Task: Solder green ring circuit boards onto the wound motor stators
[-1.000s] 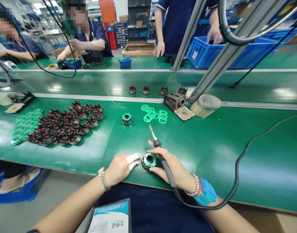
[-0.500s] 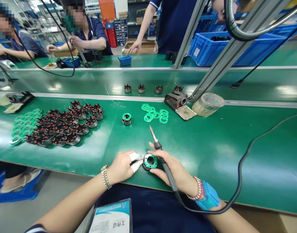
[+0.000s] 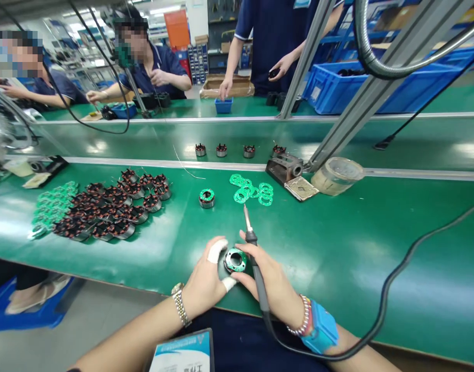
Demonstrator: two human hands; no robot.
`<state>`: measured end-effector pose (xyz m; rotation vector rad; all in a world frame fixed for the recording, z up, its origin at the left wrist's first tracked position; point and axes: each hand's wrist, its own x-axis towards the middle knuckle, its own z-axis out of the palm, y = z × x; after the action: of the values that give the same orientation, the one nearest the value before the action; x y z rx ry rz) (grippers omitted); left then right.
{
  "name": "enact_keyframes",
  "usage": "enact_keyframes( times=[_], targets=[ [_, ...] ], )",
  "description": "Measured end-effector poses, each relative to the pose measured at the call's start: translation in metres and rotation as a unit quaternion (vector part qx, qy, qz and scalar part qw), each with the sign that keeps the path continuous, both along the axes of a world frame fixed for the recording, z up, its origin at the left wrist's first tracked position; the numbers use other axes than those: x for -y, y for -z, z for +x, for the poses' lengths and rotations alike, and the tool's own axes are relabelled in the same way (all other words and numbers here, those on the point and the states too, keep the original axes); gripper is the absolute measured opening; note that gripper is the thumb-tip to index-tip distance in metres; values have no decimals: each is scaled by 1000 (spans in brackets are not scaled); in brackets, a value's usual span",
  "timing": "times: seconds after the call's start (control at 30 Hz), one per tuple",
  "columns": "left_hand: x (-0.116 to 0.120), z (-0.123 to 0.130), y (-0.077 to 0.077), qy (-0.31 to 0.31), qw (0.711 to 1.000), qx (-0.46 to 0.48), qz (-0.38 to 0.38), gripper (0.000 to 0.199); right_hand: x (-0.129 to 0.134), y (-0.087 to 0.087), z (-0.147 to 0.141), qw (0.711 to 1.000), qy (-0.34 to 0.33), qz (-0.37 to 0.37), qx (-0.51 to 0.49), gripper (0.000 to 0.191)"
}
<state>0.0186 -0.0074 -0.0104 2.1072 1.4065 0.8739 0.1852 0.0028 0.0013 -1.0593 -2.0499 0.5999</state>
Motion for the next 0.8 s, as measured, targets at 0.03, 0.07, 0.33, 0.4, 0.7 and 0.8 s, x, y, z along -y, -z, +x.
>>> enact_keyframes(
  times=[0.03, 0.07, 0.33, 0.4, 0.7, 0.8],
  targets=[
    [-8, 0, -1, 3, 1000, 6, -2, 63, -2, -1, -2, 1000, -1, 1, -3, 40],
    [-17, -2, -3, 9, 1000, 4, -4, 67, -5, -3, -3, 1000, 1, 5, -5, 41],
    [-106, -29, -28, -54, 985, -161, -11, 67, -22, -15, 25, 994, 97, 49, -3, 37],
    [-116, -27, -34, -65, 969, -235, -29, 66, -25, -14, 34, 992, 115, 59, 7, 35],
    [-131, -16, -37, -132, 944, -293, -77, 53, -47, -3, 78, 975, 193, 111, 20, 35],
    [-137, -22, -34, -107, 951, -279, -78, 48, -52, 1, 84, 978, 187, 94, 4, 36]
  ],
)
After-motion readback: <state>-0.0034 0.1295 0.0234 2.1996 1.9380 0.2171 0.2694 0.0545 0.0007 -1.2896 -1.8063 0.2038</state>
